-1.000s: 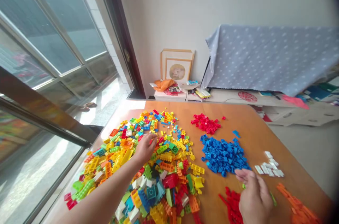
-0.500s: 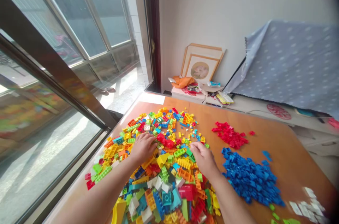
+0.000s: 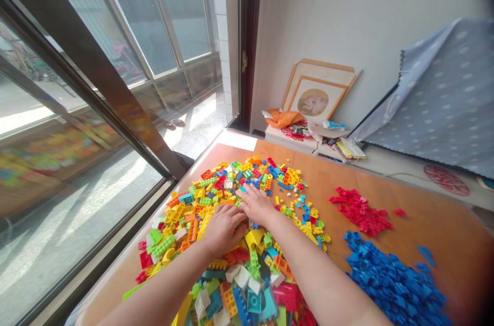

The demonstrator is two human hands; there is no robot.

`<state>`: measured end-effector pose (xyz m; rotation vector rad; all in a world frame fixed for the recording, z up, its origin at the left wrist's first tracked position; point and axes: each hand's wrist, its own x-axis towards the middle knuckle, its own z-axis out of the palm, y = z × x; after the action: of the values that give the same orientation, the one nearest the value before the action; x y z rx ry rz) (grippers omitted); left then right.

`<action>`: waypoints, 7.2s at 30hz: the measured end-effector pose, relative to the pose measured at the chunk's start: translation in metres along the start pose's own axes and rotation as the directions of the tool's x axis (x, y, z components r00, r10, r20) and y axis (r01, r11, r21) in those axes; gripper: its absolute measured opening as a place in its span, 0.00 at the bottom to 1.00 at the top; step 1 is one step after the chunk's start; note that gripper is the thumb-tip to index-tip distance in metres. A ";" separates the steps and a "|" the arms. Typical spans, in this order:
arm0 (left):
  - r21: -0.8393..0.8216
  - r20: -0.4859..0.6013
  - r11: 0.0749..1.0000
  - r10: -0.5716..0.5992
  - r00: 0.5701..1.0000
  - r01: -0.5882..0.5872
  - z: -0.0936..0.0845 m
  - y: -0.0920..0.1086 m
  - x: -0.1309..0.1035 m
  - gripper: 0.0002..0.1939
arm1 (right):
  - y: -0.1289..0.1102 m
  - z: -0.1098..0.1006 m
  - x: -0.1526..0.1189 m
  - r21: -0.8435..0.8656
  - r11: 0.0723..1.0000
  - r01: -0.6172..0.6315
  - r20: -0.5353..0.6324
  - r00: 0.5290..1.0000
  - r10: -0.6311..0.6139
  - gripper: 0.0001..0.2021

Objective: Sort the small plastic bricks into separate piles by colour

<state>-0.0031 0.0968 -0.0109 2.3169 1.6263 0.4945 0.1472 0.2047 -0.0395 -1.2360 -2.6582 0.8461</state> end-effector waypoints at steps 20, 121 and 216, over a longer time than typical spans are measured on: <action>0.000 0.037 1.000 -0.002 0.999 0.002 -0.001 -0.004 0.006 0.14 | 0.058 -0.035 -0.109 0.112 0.989 -0.097 -0.134 0.985 0.112 0.15; 0.304 0.135 0.936 -0.226 0.965 0.177 0.017 -0.027 0.087 0.07 | 0.111 -0.041 -0.045 0.097 0.873 -0.479 -0.101 0.868 0.487 0.11; -0.860 0.509 -0.135 -0.288 0.811 0.491 0.064 0.023 0.131 0.18 | 0.126 -0.048 -0.105 0.249 0.824 -0.510 -0.129 0.825 0.550 0.11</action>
<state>0.0847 0.2111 -0.0432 0.6049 1.0495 0.8823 0.3175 0.2146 -0.0488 -1.9286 -2.0220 0.9659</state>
